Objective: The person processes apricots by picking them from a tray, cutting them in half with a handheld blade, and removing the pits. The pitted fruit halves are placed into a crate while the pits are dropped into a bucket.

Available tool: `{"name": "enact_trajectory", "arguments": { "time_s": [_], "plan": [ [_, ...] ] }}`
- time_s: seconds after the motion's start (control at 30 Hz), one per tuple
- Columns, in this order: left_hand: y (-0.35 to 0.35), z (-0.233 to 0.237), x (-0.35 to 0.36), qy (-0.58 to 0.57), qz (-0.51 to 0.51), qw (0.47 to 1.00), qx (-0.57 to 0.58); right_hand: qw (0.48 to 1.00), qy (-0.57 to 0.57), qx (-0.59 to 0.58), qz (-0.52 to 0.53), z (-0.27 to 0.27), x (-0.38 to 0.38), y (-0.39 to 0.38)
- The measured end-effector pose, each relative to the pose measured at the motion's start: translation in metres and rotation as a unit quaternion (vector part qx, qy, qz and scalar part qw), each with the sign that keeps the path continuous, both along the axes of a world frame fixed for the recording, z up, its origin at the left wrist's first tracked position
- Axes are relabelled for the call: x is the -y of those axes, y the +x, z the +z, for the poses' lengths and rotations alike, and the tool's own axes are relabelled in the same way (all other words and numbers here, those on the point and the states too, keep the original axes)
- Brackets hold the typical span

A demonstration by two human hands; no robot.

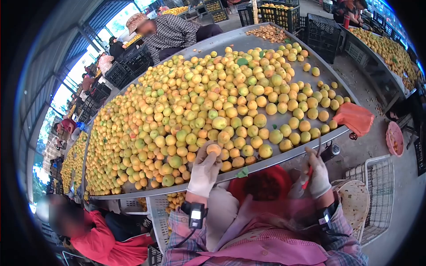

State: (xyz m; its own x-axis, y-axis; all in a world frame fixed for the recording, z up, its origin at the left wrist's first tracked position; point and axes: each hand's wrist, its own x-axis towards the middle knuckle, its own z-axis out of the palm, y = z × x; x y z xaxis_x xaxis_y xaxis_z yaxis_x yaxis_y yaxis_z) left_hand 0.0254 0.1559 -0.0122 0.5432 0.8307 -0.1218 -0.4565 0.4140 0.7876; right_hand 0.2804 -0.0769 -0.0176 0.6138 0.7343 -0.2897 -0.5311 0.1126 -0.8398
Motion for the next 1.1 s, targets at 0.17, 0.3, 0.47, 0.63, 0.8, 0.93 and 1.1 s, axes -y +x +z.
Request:
{"name": "enact_trajectory", "arguments": {
  "time_s": [0.17, 0.3, 0.47, 0.63, 0.8, 0.93, 1.1],
  "plan": [
    [0.003, 0.027, 0.054, -0.043, -0.075, 0.996, 0.021, 0.983, -0.031, 0.093, 0.156, 0.019, -0.014, -0.043],
    [0.008, 0.026, 0.075, -0.103, -0.130, 0.982, 0.091, 0.949, 0.028, 0.138, 0.282, 0.047, -0.022, -0.070],
    [0.015, 0.026, 0.095, -0.081, -0.106, 0.989, 0.059, 0.890, 0.131, 0.356, 0.252, 0.038, -0.034, -0.092],
    [0.019, 0.032, 0.106, -0.036, -0.078, 0.995, 0.057, 0.843, 0.061, 0.468, 0.257, 0.034, -0.030, -0.095],
    [0.019, 0.040, 0.112, -0.034, -0.064, 0.997, 0.039, 0.812, 0.005, 0.529, 0.246, 0.040, -0.023, -0.095],
    [0.018, 0.038, 0.113, -0.009, -0.063, 0.998, -0.008, 0.792, -0.015, 0.559, 0.244, 0.050, -0.019, -0.094],
    [0.025, 0.037, 0.121, 0.035, -0.057, 0.997, -0.045, 0.800, -0.037, 0.530, 0.278, 0.049, -0.020, -0.091]
  ]
}}
